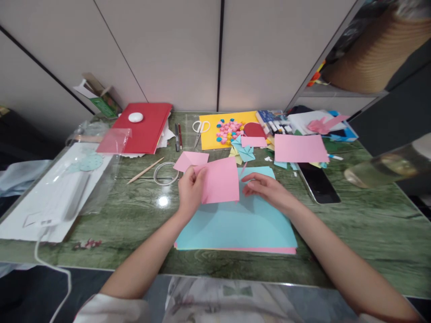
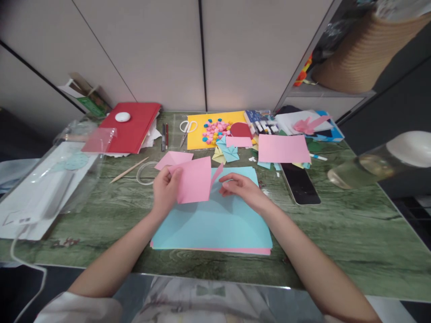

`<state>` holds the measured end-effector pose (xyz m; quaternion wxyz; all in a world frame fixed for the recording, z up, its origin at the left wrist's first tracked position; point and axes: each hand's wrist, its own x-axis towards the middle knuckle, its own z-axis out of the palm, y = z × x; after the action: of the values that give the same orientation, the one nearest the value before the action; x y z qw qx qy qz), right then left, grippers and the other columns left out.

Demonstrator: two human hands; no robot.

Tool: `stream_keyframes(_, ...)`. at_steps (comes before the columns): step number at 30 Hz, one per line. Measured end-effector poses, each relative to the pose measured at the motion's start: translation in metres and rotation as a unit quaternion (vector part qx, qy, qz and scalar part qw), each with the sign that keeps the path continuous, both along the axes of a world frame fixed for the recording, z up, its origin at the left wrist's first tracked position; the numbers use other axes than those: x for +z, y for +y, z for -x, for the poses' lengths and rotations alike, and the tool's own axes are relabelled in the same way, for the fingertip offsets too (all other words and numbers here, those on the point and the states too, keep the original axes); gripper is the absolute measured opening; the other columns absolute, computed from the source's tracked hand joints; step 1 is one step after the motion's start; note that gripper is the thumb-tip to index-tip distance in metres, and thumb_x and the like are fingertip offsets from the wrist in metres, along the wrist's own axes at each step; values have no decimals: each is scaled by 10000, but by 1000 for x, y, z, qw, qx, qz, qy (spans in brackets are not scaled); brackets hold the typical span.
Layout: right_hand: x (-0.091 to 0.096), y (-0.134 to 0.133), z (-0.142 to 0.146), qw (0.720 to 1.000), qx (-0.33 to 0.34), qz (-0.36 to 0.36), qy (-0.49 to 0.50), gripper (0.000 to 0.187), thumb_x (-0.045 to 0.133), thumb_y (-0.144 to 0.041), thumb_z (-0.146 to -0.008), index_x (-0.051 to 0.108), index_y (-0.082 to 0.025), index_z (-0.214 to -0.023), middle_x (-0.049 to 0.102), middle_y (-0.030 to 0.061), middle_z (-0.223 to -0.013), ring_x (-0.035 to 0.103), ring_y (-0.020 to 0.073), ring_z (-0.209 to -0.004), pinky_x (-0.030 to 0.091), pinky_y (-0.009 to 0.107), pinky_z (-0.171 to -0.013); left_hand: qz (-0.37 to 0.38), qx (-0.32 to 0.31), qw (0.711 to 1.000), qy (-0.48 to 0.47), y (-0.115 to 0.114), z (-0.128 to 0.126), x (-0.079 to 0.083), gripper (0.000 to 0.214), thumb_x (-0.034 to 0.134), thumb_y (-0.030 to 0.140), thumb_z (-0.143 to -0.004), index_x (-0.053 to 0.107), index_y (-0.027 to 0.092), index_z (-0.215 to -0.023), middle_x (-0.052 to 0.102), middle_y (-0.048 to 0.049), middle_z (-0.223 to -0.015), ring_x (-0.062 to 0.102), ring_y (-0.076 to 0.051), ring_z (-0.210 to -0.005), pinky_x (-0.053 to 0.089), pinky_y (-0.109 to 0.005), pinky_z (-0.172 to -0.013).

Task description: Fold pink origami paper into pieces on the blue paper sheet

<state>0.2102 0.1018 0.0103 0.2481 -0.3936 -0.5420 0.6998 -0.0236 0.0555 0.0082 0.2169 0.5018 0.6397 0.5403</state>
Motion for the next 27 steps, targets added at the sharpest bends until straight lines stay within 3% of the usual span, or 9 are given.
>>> stream_keyframes(4,-2,-4,1,998,32,41,39,298,617,-383,-796,590,-226,-1047,686,49,-925,629,175,-856,450,340,-822,3,-1,1000,15,0,-1,-1,315,527,329,-834,373,190,-597,249,70,-540,262,-89,-501,199,-230,-477)
stream_keyframes(7,-6,-8,5,988,49,118,87,351,589,-393,-821,551,-249,-1139,668,56,-1027,621,177,-916,450,352,-845,1,0,1000,25,-1,-2,0,313,521,333,-837,379,191,-597,245,69,-535,264,-90,-500,202,-227,-475)
stream_keyframes(11,-13,-12,13,966,65,202,147,363,537,-496,-825,601,-218,-1050,676,77,-965,628,188,-880,465,389,-840,-1,-1,999,39,-2,-4,1,317,520,345,-838,378,193,-599,246,71,-526,270,-89,-488,205,-225,-470)
stream_keyframes(16,-13,-9,13,989,-45,85,112,213,647,-405,-766,634,-194,-790,662,19,-767,615,139,-720,469,312,-759,-5,10,998,59,-2,-2,1,341,523,343,-834,343,194,-585,243,72,-518,264,-87,-483,200,-225,-470)
stream_keyframes(20,-7,-7,7,992,-86,33,90,139,688,-315,-745,643,-186,-770,655,-2,-729,597,121,-697,438,269,-741,-14,25,997,78,-2,1,4,353,535,337,-829,331,190,-581,257,71,-518,269,-85,-493,209,-222,-481)
stream_keyframes(27,0,-10,7,997,-35,-2,67,197,681,-369,-735,641,-182,-786,651,23,-749,588,143,-681,443,296,-699,-30,36,993,108,-6,2,9,301,537,344,-835,421,189,-605,283,73,-507,292,-83,-478,219,-212,-463)
